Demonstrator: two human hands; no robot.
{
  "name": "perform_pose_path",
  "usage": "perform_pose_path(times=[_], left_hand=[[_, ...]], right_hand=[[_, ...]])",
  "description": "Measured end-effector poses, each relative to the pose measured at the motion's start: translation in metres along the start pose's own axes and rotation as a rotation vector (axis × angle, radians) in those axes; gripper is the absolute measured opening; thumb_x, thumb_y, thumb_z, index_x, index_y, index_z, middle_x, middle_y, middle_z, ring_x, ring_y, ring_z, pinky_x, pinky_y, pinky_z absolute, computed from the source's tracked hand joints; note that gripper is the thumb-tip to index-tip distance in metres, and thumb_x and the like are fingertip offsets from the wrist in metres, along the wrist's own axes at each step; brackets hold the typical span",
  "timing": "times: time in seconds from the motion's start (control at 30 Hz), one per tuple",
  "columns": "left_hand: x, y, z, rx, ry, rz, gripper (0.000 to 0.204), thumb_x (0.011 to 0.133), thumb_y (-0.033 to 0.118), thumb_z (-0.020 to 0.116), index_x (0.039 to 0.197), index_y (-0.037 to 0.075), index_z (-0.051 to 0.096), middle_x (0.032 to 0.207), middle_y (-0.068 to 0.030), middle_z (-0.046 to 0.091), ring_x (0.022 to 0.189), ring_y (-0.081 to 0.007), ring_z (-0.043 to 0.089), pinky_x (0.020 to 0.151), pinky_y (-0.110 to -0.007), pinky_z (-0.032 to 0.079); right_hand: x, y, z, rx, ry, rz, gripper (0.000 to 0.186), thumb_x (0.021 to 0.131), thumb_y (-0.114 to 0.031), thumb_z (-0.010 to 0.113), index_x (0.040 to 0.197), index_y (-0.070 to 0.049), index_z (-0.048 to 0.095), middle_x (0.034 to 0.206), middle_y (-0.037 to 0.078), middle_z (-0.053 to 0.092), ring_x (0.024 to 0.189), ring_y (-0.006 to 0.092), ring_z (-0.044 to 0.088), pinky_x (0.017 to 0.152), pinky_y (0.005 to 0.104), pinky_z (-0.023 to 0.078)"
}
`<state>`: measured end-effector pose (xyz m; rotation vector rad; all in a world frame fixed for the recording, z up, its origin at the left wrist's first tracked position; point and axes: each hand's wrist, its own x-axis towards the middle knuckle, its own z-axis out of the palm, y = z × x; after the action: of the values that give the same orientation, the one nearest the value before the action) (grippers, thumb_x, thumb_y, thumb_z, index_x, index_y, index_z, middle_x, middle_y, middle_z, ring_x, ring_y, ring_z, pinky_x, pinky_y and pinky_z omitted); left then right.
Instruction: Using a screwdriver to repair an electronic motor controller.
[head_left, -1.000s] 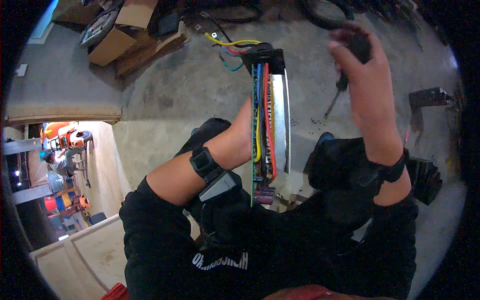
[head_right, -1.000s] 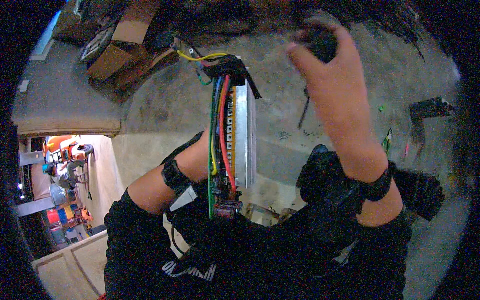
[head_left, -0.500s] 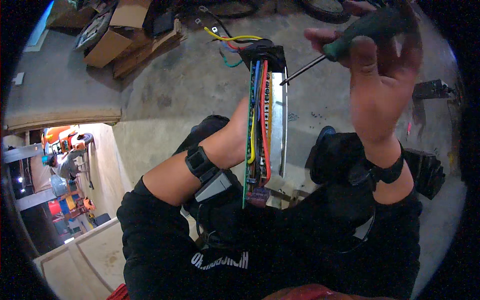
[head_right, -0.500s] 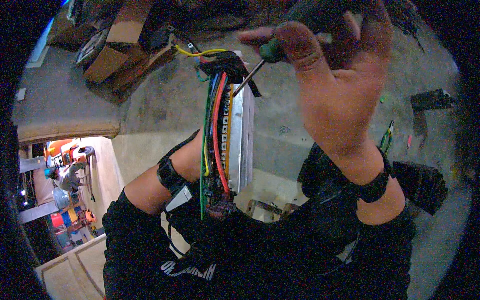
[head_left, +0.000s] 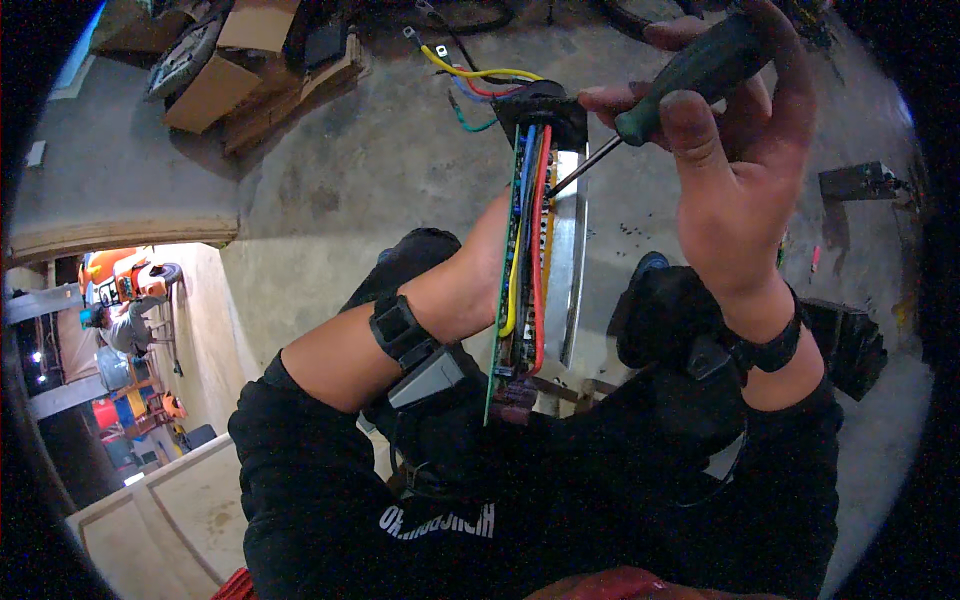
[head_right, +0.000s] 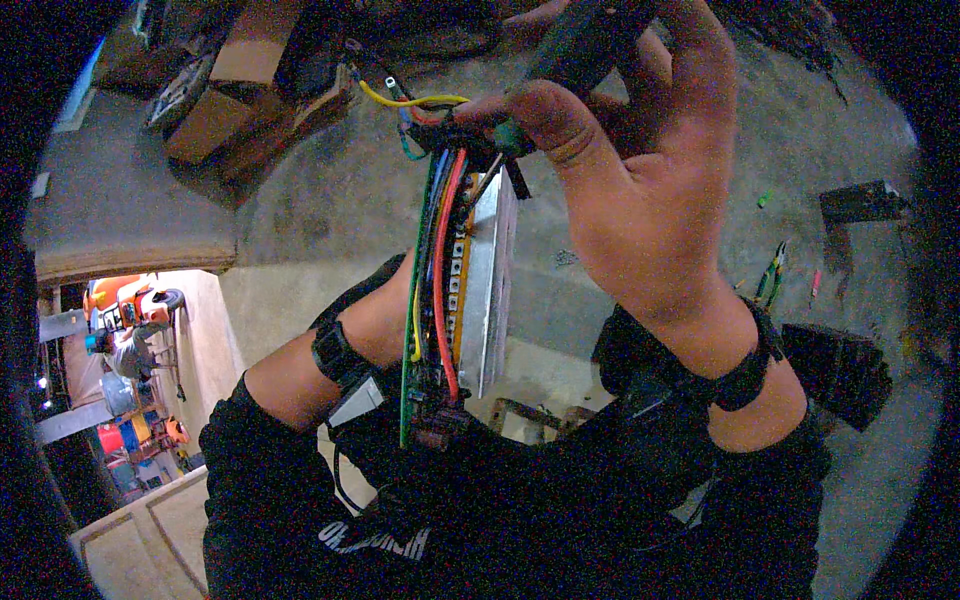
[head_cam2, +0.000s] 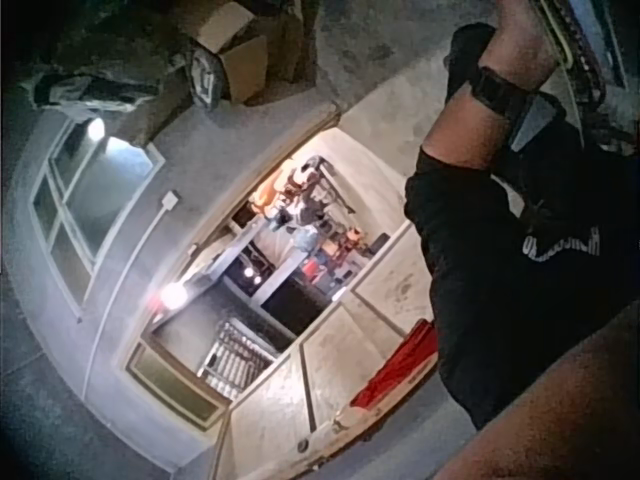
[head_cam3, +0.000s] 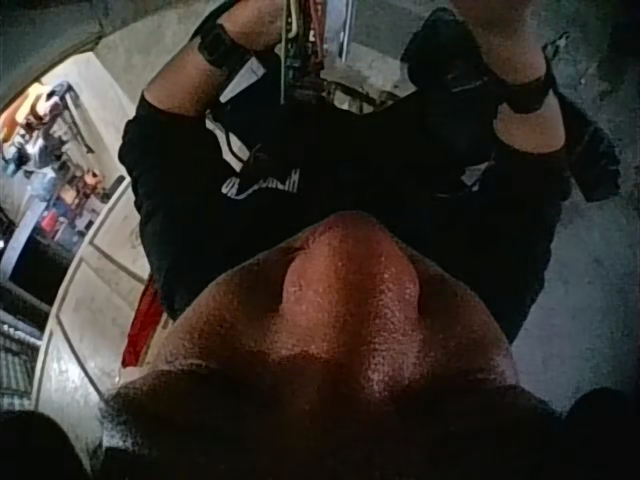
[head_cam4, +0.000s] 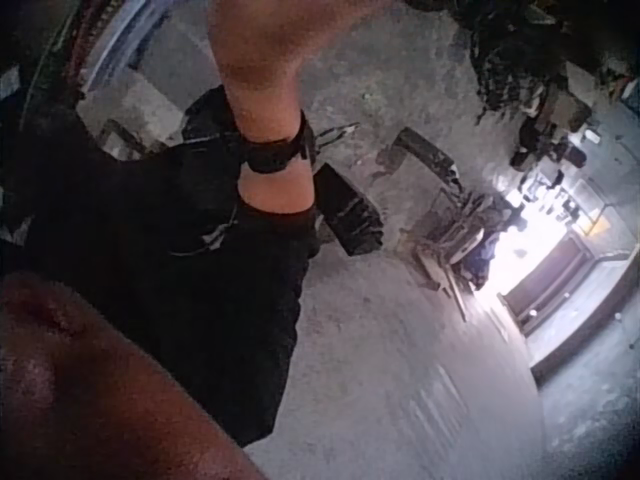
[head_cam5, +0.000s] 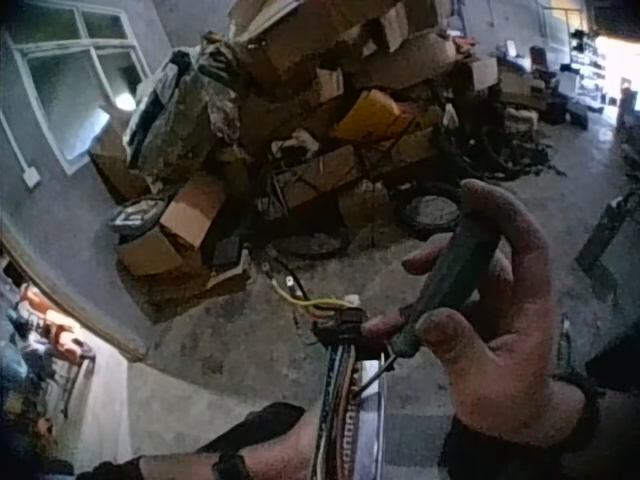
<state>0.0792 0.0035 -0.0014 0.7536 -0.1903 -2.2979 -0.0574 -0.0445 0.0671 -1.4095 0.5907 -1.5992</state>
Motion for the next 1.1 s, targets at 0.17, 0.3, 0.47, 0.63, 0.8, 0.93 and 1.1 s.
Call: perform_pose_path(times=[0.17,0.3,0.47,0.63,0.8,0.93,1.1], left_hand=[[0.001,0.000,0.001,-0.016,-0.013,0.009,0.029,0.093,0.037,0.043,0.097,0.011,0.054,0.084,-0.0042,0.058,0.073,-0.0171,0.057,0.065,-0.033,0.048],[0.004,0.003,0.002,-0.018,-0.024,0.015,0.029,0.093,0.037,0.043,0.098,0.010,0.054,0.085,-0.0046,0.058,0.074,-0.0174,0.058,0.066,-0.034,0.048],[0.004,0.004,0.004,-0.020,-0.031,0.011,0.030,0.093,0.037,0.043,0.100,0.010,0.053,0.086,-0.0050,0.058,0.076,-0.0178,0.058,0.067,-0.034,0.048],[0.003,0.004,0.007,-0.006,-0.038,-0.020,0.030,0.093,0.037,0.043,0.101,0.010,0.053,0.088,-0.0055,0.058,0.077,-0.0182,0.058,0.068,-0.035,0.048],[-0.009,0.006,-0.003,0.012,0.006,-0.045,0.031,0.093,0.037,0.043,0.102,0.009,0.053,0.090,-0.0060,0.058,0.078,-0.0186,0.058,0.070,-0.035,0.048],[-0.007,0.004,-0.001,0.016,-0.012,-0.068,0.031,0.093,0.037,0.043,0.103,0.009,0.053,0.091,-0.0063,0.058,0.080,-0.0190,0.058,0.071,-0.035,0.048],[-0.002,0.002,0.004,-0.001,-0.040,-0.067,0.032,0.093,0.037,0.043,0.104,0.009,0.052,0.092,-0.0068,0.058,0.081,-0.0194,0.058,0.072,-0.036,0.048]], right_hand=[[-0.005,0.011,0.001,0.083,0.040,0.038,0.072,0.085,-0.020,0.064,0.140,-0.010,0.019,0.107,0.015,0.048,0.086,0.0223,0.062,0.076,0.0419,0.059],[-0.005,0.004,0.010,0.109,0.138,0.123,0.067,0.088,-0.020,0.060,0.140,-0.011,0.019,0.110,0.016,0.047,0.090,0.0249,0.062,0.078,0.0426,0.059],[0.002,-0.021,0.024,-0.386,-0.016,0.004,0.062,0.090,-0.023,0.055,0.139,-0.009,0.021,0.117,0.018,0.046,0.093,0.0272,0.062,0.078,0.0424,0.058],[0.004,0.024,-0.023,0.052,-0.291,-0.225,0.062,0.089,-0.023,0.058,0.137,-0.003,0.025,0.117,0.018,0.047,0.090,0.0243,0.062,0.076,0.0391,0.058],[0.007,0.003,-0.010,0.084,-0.176,-0.215,0.062,0.088,-0.025,0.061,0.135,0.000,0.030,0.113,0.016,0.048,0.084,0.0190,0.061,0.074,0.0354,0.057],[0.006,0.013,-0.028,-0.148,-0.251,-0.231,0.063,0.087,-0.028,0.062,0.135,0.000,0.031,0.116,0.014,0.046,0.086,0.0171,0.059,0.073,0.0338,0.057],[0.000,-0.004,-0.005,-0.282,-0.044,-0.078,0.064,0.088,-0.029,0.061,0.136,-0.001,0.030,0.119,0.015,0.046,0.088,0.0175,0.059,0.077,0.0344,0.056]])
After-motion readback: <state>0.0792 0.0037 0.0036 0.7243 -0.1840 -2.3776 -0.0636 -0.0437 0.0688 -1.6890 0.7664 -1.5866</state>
